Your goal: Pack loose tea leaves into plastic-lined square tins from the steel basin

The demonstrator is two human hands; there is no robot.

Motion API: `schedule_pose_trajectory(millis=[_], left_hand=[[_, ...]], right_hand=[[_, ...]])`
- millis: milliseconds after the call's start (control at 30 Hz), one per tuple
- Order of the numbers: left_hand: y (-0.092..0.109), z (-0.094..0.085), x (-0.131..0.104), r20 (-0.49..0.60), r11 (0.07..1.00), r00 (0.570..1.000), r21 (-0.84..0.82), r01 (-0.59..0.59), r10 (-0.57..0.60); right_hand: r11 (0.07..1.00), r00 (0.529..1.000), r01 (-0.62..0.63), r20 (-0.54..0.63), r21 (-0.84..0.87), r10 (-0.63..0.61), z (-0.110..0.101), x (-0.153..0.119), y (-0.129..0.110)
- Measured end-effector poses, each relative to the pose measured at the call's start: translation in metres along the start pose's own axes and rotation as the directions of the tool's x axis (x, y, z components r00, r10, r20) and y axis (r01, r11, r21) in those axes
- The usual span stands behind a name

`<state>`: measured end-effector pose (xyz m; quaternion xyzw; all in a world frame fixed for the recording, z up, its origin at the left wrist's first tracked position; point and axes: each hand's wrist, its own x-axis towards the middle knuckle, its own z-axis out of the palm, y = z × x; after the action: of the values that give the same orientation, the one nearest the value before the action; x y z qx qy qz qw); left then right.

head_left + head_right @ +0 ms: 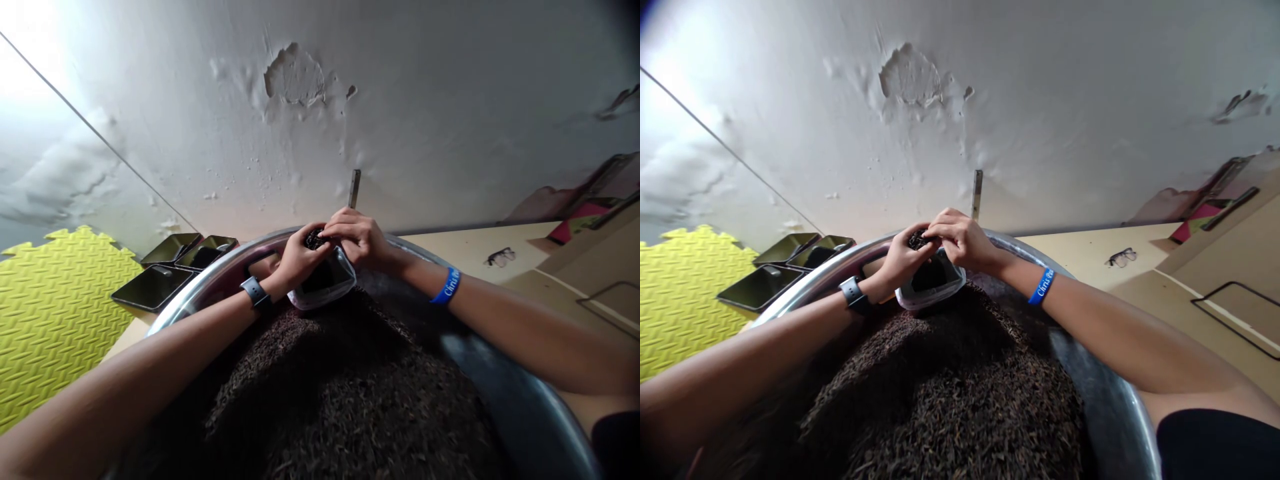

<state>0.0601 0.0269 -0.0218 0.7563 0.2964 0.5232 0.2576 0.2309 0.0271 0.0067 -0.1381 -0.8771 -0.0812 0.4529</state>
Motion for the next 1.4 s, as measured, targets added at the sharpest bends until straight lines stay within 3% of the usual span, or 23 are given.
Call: schedule_pose_trajectory(millis=[333,533,867,1100,1400], left_hand=[[0.005,0.000,0.000,0.013,0.999,0.999,0.025,-0.030,0.030],[0.002,0.000,-0.001,0.005,0.999,0.999,0.000,-0.038,0.038],[-0.001,0.000,0.000,-0.004,0.999,0.999,0.011,-0.052,0.052],[-0.001,0.000,0.000,-0.017,0.999,0.999,0.039,-0.027,0.028],[0.002,-0.003,0.000,0.044,0.994,0.997,0.092,-0.062,0.058]], right_hand=[[0.998,0.998,-0.060,-0.034,-0.018,0.059,-0.009,0.010,-0.005],[1.000,0.995,0.000,0.101,-0.024,0.003,-0.008,0.009,-0.003],[0.993,0.992,0.080,0.101,-0.089,-0.071,0.000,0.004,-0.001],[0.998,0.996,0.010,0.089,-0.062,-0.005,0.001,0.004,-0.003],[0.996,0.978,0.013,0.208,-0.087,0.005,0.004,0.001,0.001]])
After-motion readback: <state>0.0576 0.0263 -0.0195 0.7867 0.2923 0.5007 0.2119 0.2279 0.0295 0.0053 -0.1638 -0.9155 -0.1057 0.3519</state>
